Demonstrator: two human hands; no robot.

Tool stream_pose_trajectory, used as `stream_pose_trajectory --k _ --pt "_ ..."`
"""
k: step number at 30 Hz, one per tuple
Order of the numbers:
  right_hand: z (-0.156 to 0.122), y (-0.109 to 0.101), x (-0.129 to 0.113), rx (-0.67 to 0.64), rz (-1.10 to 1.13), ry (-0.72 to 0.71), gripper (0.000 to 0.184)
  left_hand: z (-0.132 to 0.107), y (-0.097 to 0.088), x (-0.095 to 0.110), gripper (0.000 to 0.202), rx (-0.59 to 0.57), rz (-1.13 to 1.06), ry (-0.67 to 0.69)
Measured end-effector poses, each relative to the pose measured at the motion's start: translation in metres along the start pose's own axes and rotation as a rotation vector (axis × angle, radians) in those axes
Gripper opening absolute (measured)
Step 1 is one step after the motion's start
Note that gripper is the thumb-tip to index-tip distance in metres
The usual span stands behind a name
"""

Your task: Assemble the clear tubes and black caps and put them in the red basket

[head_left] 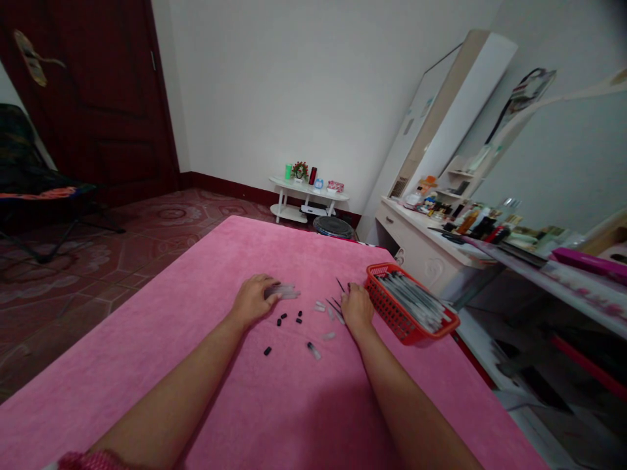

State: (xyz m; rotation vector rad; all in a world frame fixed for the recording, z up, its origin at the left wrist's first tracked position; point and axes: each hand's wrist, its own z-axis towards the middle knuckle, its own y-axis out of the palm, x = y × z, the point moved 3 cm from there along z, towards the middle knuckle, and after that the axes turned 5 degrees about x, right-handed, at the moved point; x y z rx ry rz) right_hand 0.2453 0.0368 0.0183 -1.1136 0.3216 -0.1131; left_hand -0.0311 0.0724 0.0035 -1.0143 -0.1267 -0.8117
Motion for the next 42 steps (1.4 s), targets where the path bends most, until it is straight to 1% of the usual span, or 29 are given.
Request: stream_pose_trajectory --k 3,7,10,12,14,16,19,22,28,31,34,37,39,40,42 --pt "0.014 0.004 -0.004 -0.065 -0.033 0.055 0.032 0.0 0.0 -0.001 0.031 0.003 -0.008 0.008" --pt "0.021 -0.001 0.001 -0.129 0.0 0.031 0.029 0.0 0.0 -0.002 0.03 -0.001 -0.013 -0.004" --pt "0.01 -0.012 0.012 -0.172 0.024 -0.02 0.026 0.001 0.0 -0.002 0.028 -0.002 -0.021 -0.008" --pt "-0.003 -0.022 0.022 -0.159 -0.002 -0.03 0.026 0.001 0.0 -0.002 0.028 -0.003 -0.031 -0.007" --pt "-0.016 -0.03 0.033 -0.129 -0.079 0.003 0.03 0.001 0.0 -0.002 0.028 -0.007 -0.039 -0.007" --pt "-0.026 -0.033 0.042 -0.144 -0.149 0.063 0.032 0.001 0.0 -0.002 0.028 -0.003 -0.045 -0.009" --pt "-0.028 -0.031 0.048 -0.188 -0.188 0.142 0.033 0.001 0.001 -0.003 0.027 0.006 -0.053 -0.018" --pt "-0.021 -0.027 0.046 -0.182 -0.198 0.191 0.032 0.0 0.001 -0.003 0.026 0.004 -0.059 -0.02" --pt "-0.013 -0.02 0.041 -0.14 -0.247 0.2 0.028 0.001 0.001 -0.003 0.026 -0.005 -0.062 -0.018" --pt "-0.014 -0.022 0.04 -0.155 -0.231 0.156 0.027 0.001 0.0 -0.003 0.025 -0.013 -0.072 -0.028" --pt "-0.02 -0.029 0.039 -0.172 -0.191 0.085 0.025 0.001 -0.001 -0.002 0.025 -0.016 -0.085 -0.038" --pt "-0.034 -0.034 0.041 -0.092 -0.076 -0.044 0.027 0.0 -0.001 -0.001 0.024 -0.014 -0.096 -0.034" --pt "-0.047 -0.032 0.042 -0.035 0.05 -0.179 0.034 0.0 0.0 -0.002 0.024 -0.014 -0.097 -0.032" --pt "-0.054 -0.028 0.043 -0.03 0.114 -0.242 0.039 0.0 0.0 -0.003 0.024 -0.014 -0.098 -0.031" --pt "-0.065 -0.016 0.045 -0.041 0.215 -0.307 0.044 0.001 0.002 -0.004 0.025 -0.013 -0.102 -0.028"
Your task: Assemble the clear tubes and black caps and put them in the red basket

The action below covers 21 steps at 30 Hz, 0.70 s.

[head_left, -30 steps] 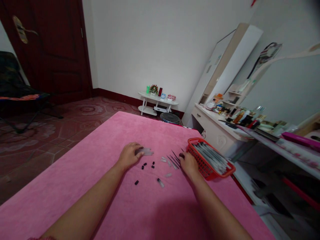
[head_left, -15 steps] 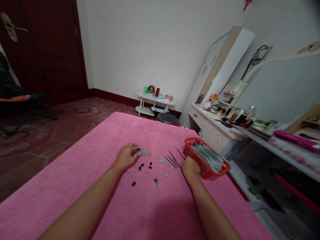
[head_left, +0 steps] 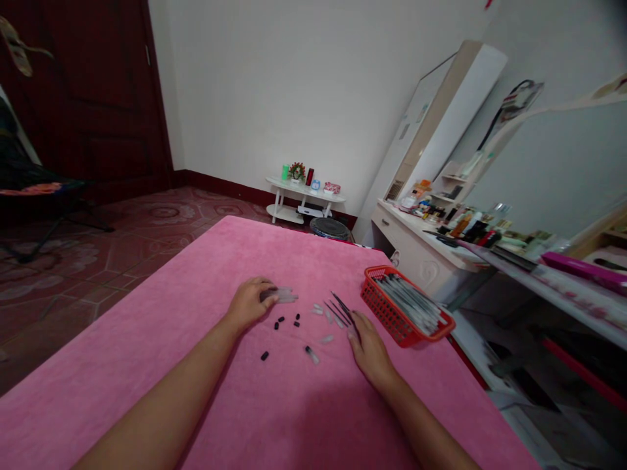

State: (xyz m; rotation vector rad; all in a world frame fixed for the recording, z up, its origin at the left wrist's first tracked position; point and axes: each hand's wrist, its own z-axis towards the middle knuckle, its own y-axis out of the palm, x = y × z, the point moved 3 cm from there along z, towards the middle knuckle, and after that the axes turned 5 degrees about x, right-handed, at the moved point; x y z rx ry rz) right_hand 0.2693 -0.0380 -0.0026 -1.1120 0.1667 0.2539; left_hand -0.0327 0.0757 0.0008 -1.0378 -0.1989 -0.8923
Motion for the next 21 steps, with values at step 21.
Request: stream_pose_trajectory --k 21 --pt "0.063 0.039 -0.021 0.225 0.365 0.063 0.038 0.001 0.0 -0.003 0.025 0.003 -0.01 0.016"
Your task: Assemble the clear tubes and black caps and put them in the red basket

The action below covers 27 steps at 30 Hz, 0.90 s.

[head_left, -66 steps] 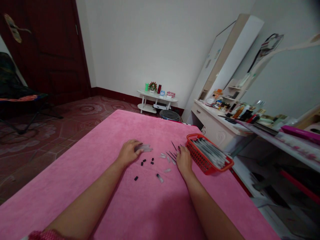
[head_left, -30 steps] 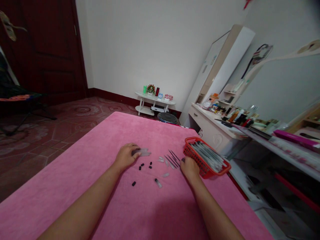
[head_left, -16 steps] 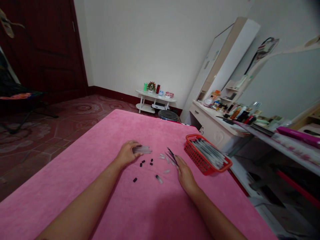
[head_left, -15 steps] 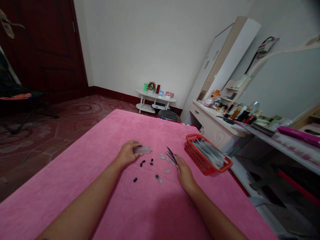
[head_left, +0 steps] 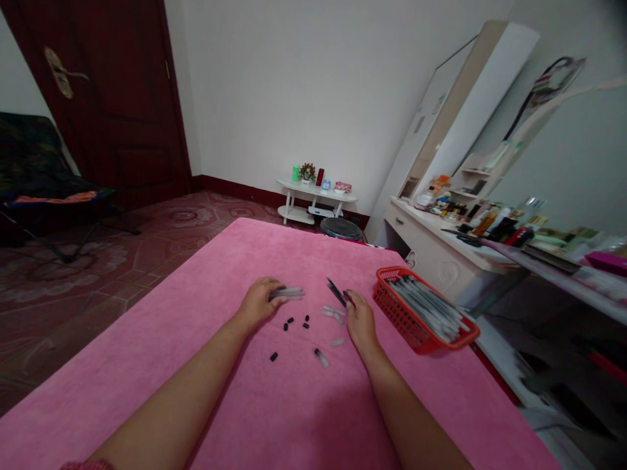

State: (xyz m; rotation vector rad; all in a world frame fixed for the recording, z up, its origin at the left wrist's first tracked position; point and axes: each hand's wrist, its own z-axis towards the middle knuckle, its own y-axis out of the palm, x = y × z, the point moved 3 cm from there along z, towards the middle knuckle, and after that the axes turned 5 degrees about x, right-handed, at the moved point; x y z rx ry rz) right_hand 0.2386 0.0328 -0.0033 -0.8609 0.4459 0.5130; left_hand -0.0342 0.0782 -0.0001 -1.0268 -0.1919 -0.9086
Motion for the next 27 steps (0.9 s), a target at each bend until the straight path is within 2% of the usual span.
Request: stream_pose_trajectory --k 6,12,16,20,24,27 --pt "-0.003 -0.018 -0.001 -0.019 -0.333 0.057 0.016 0.0 -0.002 0.004 0.019 0.015 -0.036 0.0" --pt "-0.004 -0.017 -0.001 -0.047 -0.421 0.097 0.011 -0.001 -0.002 0.006 0.014 0.041 -0.058 -0.01" --pt "-0.005 -0.017 0.003 -0.015 -0.395 0.119 0.01 -0.002 -0.004 0.009 0.015 0.051 -0.071 0.014" --pt "-0.006 -0.024 0.0 0.056 -0.283 0.103 0.012 -0.002 -0.009 0.012 0.015 0.11 -0.074 0.035" --pt "-0.007 -0.028 -0.013 0.081 -0.036 -0.006 0.016 -0.001 -0.013 0.013 0.016 0.134 -0.063 0.041" --pt "-0.009 -0.027 -0.02 0.049 0.044 -0.079 0.015 -0.001 -0.015 0.013 0.019 0.154 -0.048 0.045"
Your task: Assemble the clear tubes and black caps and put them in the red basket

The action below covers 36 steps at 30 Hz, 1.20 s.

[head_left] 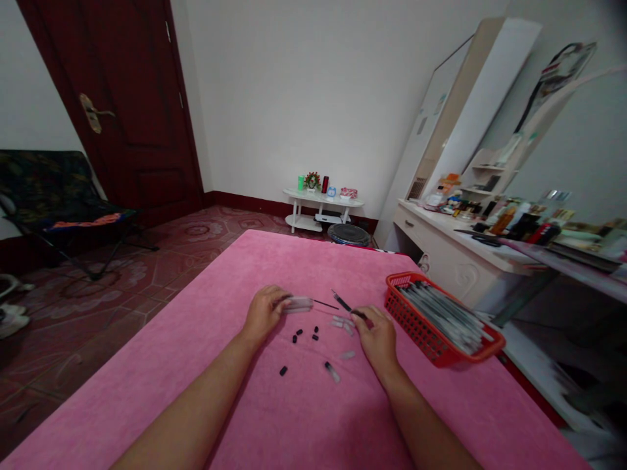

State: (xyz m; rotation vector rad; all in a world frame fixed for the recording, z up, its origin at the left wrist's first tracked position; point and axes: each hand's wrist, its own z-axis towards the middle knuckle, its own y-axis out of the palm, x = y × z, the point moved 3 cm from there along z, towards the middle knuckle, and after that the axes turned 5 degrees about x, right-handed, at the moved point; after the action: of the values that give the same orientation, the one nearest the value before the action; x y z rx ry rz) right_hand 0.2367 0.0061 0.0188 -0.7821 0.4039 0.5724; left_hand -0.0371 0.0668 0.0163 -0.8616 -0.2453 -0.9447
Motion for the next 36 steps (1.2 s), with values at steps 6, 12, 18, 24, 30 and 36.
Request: stream_pose_trajectory --k 6,12,18,24,30,36 --pt "0.0 0.003 0.001 -0.012 0.017 -0.014 0.014 -0.001 0.0 -0.002 0.023 0.009 0.01 -0.005" --pt "0.0 0.001 0.001 0.006 0.018 0.011 0.013 -0.001 0.0 -0.002 0.023 0.005 0.015 0.002" --pt "0.0 0.0 0.002 -0.003 -0.001 0.01 0.015 -0.001 0.0 -0.003 0.022 0.001 0.009 0.004" --pt "-0.001 -0.001 -0.005 -0.031 -0.07 -0.04 0.015 -0.001 0.001 0.002 0.016 -0.029 0.03 0.065" --pt "0.006 -0.01 -0.019 -0.042 -0.175 -0.165 0.014 -0.002 -0.001 0.008 0.018 -0.038 0.071 0.124" --pt "0.009 -0.016 -0.034 -0.058 -0.223 -0.262 0.014 -0.005 0.006 0.024 0.02 -0.091 0.067 0.192"
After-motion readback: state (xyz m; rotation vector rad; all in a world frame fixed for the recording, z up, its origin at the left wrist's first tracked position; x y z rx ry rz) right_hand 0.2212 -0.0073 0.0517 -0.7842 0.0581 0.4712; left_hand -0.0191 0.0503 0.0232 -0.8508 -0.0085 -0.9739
